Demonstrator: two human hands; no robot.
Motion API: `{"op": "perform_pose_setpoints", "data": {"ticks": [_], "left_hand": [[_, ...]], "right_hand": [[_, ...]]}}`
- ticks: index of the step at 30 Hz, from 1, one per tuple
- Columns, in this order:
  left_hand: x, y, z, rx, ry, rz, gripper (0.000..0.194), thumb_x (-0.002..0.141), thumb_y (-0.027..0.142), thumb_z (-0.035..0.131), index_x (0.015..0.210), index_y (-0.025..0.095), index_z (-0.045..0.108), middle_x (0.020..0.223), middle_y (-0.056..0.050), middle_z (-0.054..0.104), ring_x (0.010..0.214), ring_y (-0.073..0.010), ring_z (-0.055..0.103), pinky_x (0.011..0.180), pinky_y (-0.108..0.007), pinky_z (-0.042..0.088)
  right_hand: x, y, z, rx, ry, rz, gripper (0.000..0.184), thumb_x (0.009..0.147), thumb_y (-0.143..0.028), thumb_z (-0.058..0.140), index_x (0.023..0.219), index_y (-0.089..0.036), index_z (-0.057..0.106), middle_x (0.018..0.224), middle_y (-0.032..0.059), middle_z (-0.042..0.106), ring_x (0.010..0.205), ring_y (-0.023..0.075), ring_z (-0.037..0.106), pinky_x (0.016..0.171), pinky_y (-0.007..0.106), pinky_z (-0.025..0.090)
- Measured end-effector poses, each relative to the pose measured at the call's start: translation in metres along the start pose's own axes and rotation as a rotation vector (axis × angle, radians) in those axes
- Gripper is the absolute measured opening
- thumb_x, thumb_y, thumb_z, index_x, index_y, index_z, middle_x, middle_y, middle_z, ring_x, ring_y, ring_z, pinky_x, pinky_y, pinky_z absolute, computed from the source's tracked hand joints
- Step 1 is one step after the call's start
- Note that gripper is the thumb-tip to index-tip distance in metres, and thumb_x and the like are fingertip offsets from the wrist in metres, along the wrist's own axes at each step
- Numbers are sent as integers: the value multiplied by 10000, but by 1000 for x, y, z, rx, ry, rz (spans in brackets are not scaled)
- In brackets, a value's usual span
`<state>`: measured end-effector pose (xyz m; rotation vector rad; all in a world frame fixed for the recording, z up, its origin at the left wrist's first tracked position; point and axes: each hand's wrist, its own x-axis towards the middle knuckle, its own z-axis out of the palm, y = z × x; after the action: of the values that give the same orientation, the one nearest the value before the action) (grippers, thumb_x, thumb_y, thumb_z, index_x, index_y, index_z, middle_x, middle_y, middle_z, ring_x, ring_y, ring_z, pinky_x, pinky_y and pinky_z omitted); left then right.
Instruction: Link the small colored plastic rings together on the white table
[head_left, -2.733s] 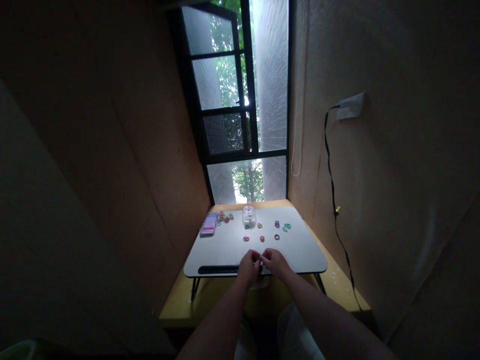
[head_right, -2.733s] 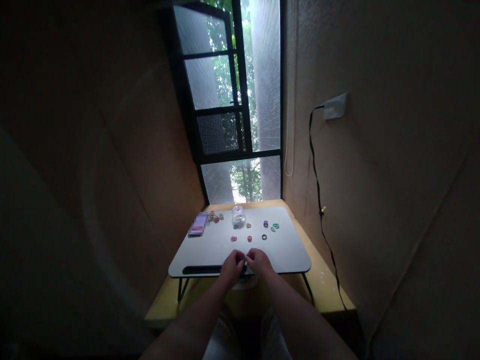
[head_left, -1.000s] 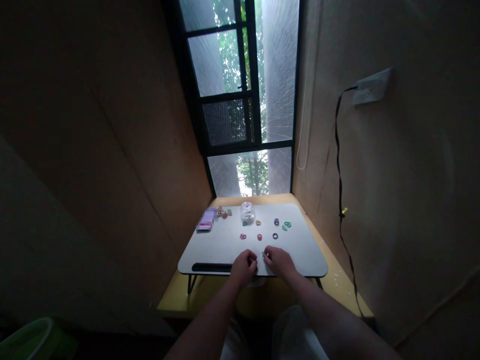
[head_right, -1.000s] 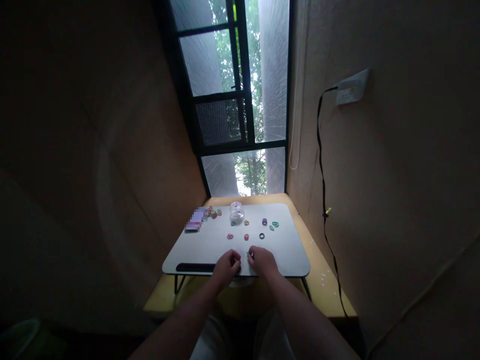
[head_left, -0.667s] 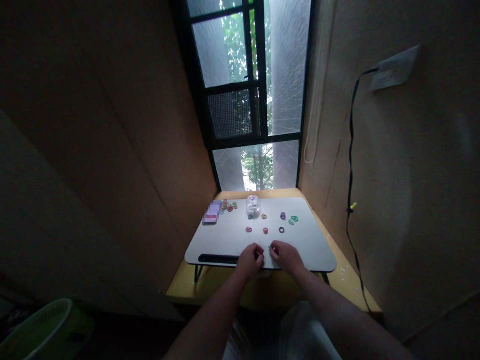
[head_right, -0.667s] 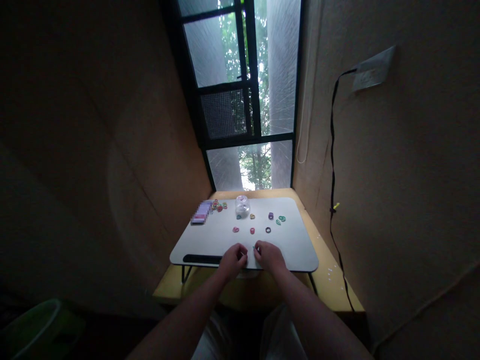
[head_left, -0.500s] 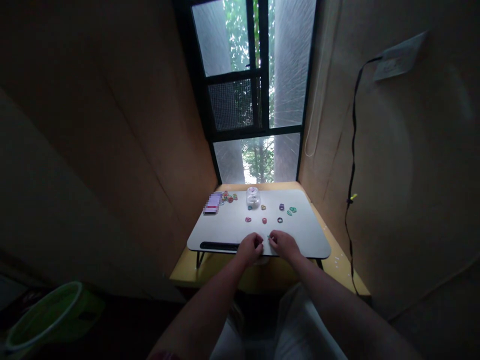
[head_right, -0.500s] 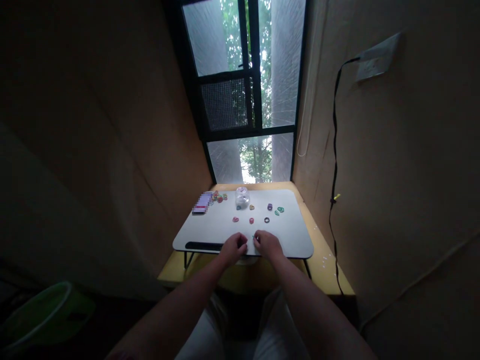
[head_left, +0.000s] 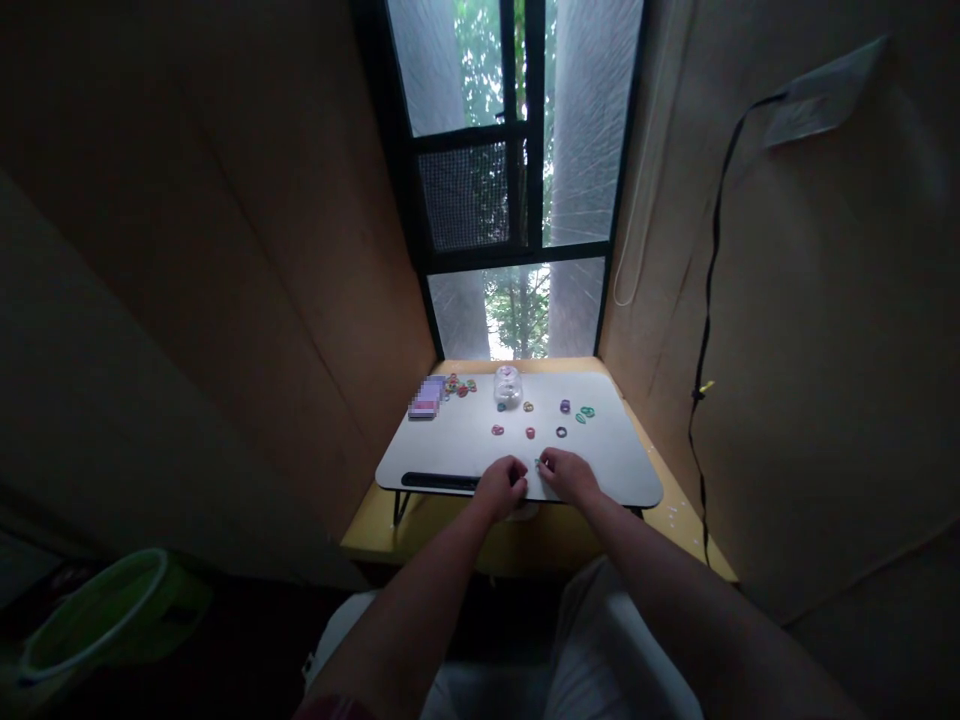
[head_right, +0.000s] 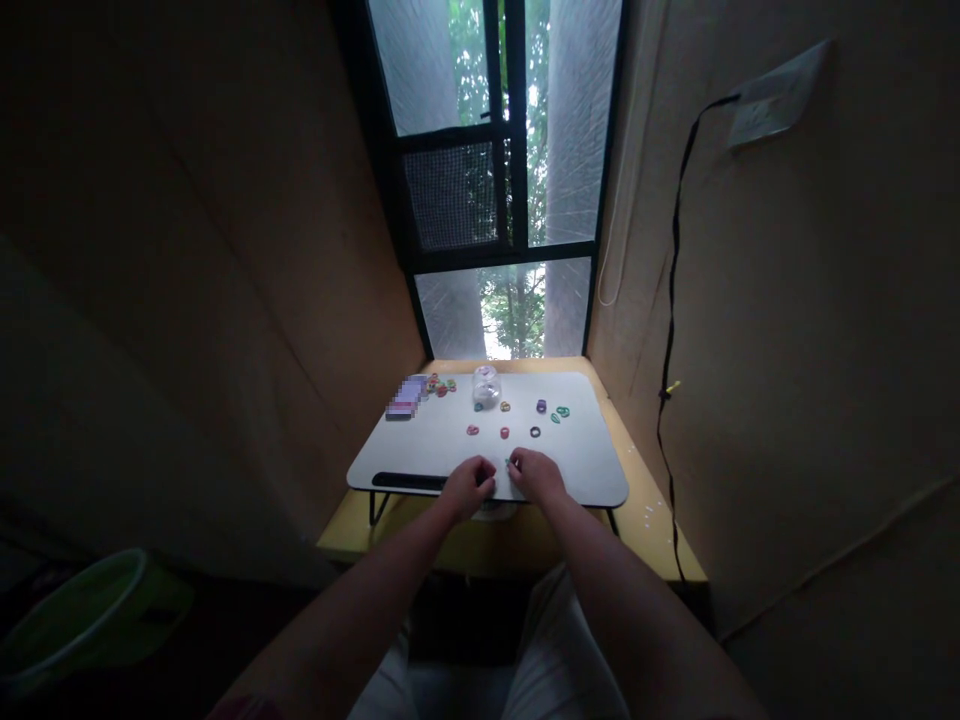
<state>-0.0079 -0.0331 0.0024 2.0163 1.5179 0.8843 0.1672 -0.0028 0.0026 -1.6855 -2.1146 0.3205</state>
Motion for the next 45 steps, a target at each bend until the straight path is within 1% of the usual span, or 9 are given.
{"op": "perform_pose_setpoints", "data": {"ticks": [5, 12, 23, 27, 29, 34, 36, 40, 45], "left_hand": [[1, -4, 1, -22, -18, 29, 164, 743, 205, 570, 902, 173, 596, 839, -19, 612, 734, -132, 530, 693, -263, 424], [-2, -2, 0, 6, -36, 60, 208, 708, 177, 575, 914, 165, 597, 847, -22, 610, 751, -137, 534, 709, -260, 438], [3, -5, 2, 29, -86, 46, 255, 715, 174, 582, 969, 158, 598, 882, -31, 606, 782, -141, 538, 757, -271, 458], [5, -3, 8, 21, -105, 25, 322, 715, 194, 602, 1034, 152, 589, 975, -57, 602, 856, -154, 551, 824, -289, 464], [9, -3, 12, 7, -140, -26, 379, 721, 186, 596, 1096, 144, 568, 1041, -74, 600, 897, -158, 561, 855, -292, 463], [22, -1, 20, -3, -176, -108, 510, 723, 118, 563, 1227, 103, 490, 1069, -100, 628, 905, -159, 592, 834, -276, 482], [24, -1, 21, 1, -172, -117, 524, 730, 114, 557, 1248, 106, 479, 1104, -104, 626, 945, -162, 592, 872, -277, 472], [23, 1, 18, 30, -154, -107, 465, 766, 160, 544, 1229, 128, 508, 1144, -108, 618, 1006, -183, 585, 922, -305, 451], [22, 5, 3, 80, -166, -34, 399, 788, 234, 543, 1183, 175, 543, 1102, -77, 636, 967, -182, 596, 876, -300, 461]], "right_hand": [[-3, 0, 2, -36, 46, -10, 152, 853, -326, 530, 857, -230, 648, 767, 15, 675, 696, 150, 565, 582, 259, 264], [-10, -6, -3, -95, 24, -14, 161, 870, -317, 509, 868, -212, 631, 764, 16, 666, 684, 139, 558, 575, 250, 266], [-11, -4, 2, -153, 40, -50, 137, 876, -304, 496, 862, -215, 599, 784, 17, 646, 676, 135, 528, 576, 254, 232], [-11, -2, 3, -161, 13, -63, 132, 886, -290, 479, 873, -214, 586, 781, 19, 635, 675, 133, 523, 574, 255, 226], [-7, 0, 1, -170, -9, -77, 134, 893, -282, 464, 890, -213, 578, 786, 22, 633, 682, 136, 525, 576, 255, 225], [13, 1, -12, -180, -212, -106, 144, 884, -271, 489, 976, -192, 567, 858, 37, 647, 748, 148, 546, 601, 243, 258], [18, -1, -15, -184, -236, -104, 130, 859, -267, 532, 949, -181, 571, 882, 40, 651, 771, 148, 557, 610, 237, 274], [14, -7, -12, -202, -200, -57, 159, 888, -272, 479, 1000, -188, 555, 907, 63, 657, 785, 166, 578, 612, 248, 283], [2, -15, -8, -225, -122, -39, 166, 910, -309, 457, 1017, -221, 549, 943, 61, 666, 825, 169, 603, 618, 254, 287]]}}
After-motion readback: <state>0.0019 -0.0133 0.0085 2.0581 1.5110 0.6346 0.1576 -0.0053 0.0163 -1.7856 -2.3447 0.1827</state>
